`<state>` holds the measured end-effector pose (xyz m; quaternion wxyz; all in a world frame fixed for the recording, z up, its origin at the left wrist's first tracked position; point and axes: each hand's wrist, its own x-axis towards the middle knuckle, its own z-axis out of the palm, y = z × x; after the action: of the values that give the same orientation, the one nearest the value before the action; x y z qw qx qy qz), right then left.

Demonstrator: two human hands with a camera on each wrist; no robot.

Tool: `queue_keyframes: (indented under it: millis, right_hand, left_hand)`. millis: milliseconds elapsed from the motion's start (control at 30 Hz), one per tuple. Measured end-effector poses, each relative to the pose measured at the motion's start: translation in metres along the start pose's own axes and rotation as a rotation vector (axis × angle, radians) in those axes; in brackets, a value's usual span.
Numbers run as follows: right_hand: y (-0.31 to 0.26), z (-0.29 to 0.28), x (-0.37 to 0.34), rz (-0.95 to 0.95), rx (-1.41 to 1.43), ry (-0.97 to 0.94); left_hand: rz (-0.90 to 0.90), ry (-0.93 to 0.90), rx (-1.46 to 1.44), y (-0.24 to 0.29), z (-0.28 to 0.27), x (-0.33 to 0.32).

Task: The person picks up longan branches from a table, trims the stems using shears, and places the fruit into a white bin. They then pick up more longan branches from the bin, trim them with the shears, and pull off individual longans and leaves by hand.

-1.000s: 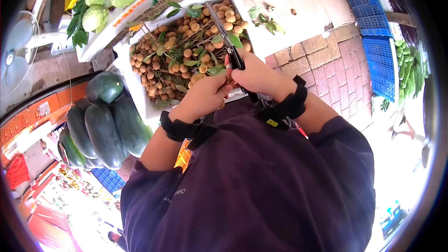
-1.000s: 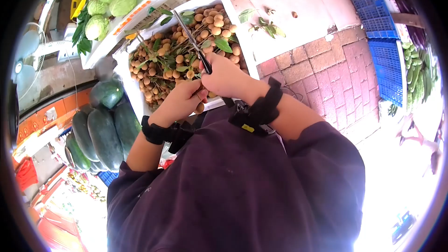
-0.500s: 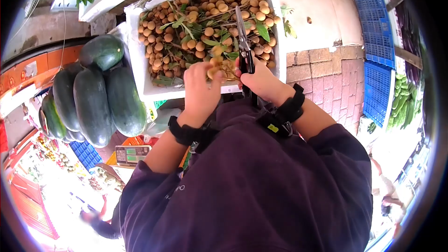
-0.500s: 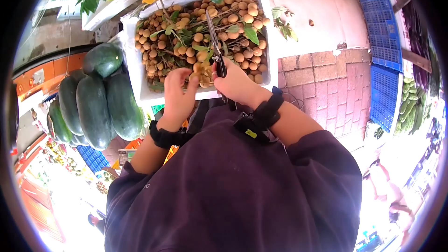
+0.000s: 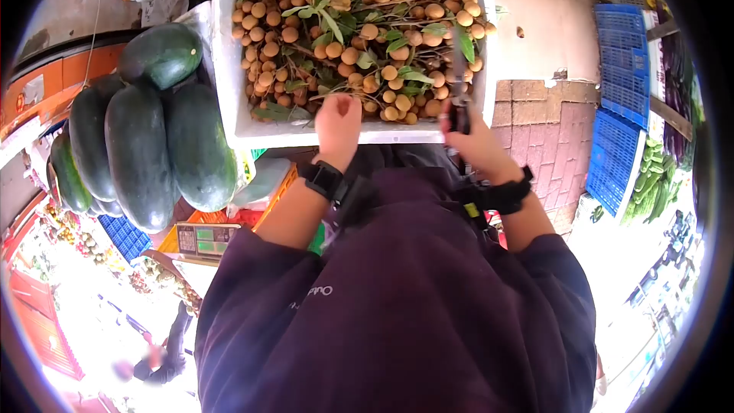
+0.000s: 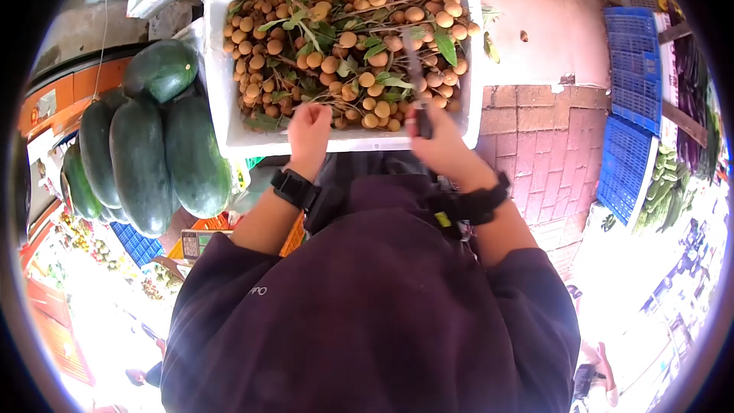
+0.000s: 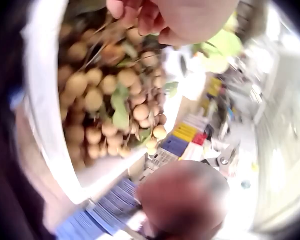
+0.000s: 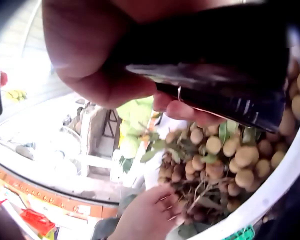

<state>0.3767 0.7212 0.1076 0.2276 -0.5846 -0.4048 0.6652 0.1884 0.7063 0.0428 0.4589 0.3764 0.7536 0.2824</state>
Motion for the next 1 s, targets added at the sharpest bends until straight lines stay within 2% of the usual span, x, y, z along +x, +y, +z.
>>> queue_keyframes:
  millis: [33, 67, 100, 167, 233, 300, 333, 367, 433, 500, 567, 600, 633, 667, 700, 733, 767, 800, 833, 900, 967, 1000]
  right_hand:
    - [-0.002, -0.012, -0.003, 0.001, -0.139, 0.038]
    - [0.005, -0.024, -0.005, 0.068, -0.041, 0.037]
    - [0.007, -0.032, -0.007, -0.03, -0.239, 0.088]
    - [0.013, -0.045, -0.006, 0.011, -0.434, 0.089]
    - [0.002, -0.041, -0.006, -0.019, -0.503, 0.116]
    - [-0.009, -0.037, -0.005, -0.052, -0.581, 0.147]
    - [-0.013, -0.035, -0.005, -0.058, -0.56, 0.159]
    - [-0.016, -0.034, -0.005, -0.068, -0.542, 0.17]
    - [-0.013, -0.034, -0.003, -0.082, -0.581, 0.2]
    - [-0.003, -0.033, 0.001, -0.091, -0.632, 0.225]
    - [0.002, -0.036, 0.013, -0.136, -0.794, 0.381]
    - [-0.011, -0.034, 0.015, -0.003, -0.854, 0.341]
    - [-0.015, -0.029, 0.022, -0.011, -0.861, 0.339]
    - [-0.018, -0.024, 0.03, 0.006, -1.013, 0.396]
    - [-0.018, -0.021, 0.037, 0.02, -1.167, 0.456]
    - [-0.012, -0.019, 0.048, -0.091, -1.224, 0.487]
    - [-0.014, -0.013, 0.055, -0.114, -1.267, 0.504]
    - [-0.012, -0.009, 0.065, -0.175, -1.298, 0.505]
    - [-0.01, -0.005, 0.075, -0.24, -1.325, 0.496]
    - [-0.011, 0.002, 0.092, -0.182, -1.311, 0.473]
    - [-0.004, 0.004, 0.102, -0.141, -1.324, 0.464]
    - [0.007, 0.001, 0.106, -0.159, -1.318, 0.447]
  left_hand:
    - [0.193, 0.086, 0.182, 0.009, -0.009, 0.007]
    - [0.251, 0.024, 0.338, 0.011, -0.019, 0.014]
    - [0.252, 0.025, 0.349, 0.003, -0.025, 0.021]
    - [0.508, -0.074, 0.639, -0.025, -0.03, 0.034]
    - [0.565, -0.135, 0.746, -0.031, -0.033, 0.041]
    - [0.709, -0.029, 0.93, -0.034, -0.031, 0.047]
    - [0.794, 0.001, 0.952, -0.034, -0.028, 0.052]
    - [0.803, -0.001, 0.948, -0.032, -0.025, 0.056]
    - [0.542, -0.419, 1.184, -0.023, -0.019, 0.064]
    - [0.616, -0.383, 1.163, -0.023, -0.019, 0.066]
    - [0.281, -0.474, 1.035, -0.004, -0.021, 0.055]
    - [0.21, -0.445, 1.054, -0.002, -0.023, 0.047]
    - [0.119, -0.449, 1.029, -0.008, -0.025, 0.043]
    - [-0.018, -0.449, 0.973, -0.01, -0.028, 0.038]
    - [-0.074, -0.395, 0.883, -0.007, -0.033, 0.028]
    - [-0.123, -0.354, 0.87, -0.018, -0.038, 0.022]
    - [0.191, -0.608, 1.051, -0.059, -0.048, 0.03]
    - [0.222, -0.644, 1.109, -0.053, -0.054, 0.018]
    - [-0.208, -0.326, 0.624, -0.031, -0.059, -0.002]
    - [-0.311, -0.146, 0.377, -0.046, -0.065, -0.022]
    - [-0.407, -0.042, 0.152, -0.032, -0.075, -0.04]
    - [-0.353, 0.022, 0.128, -0.026, -0.079, -0.046]
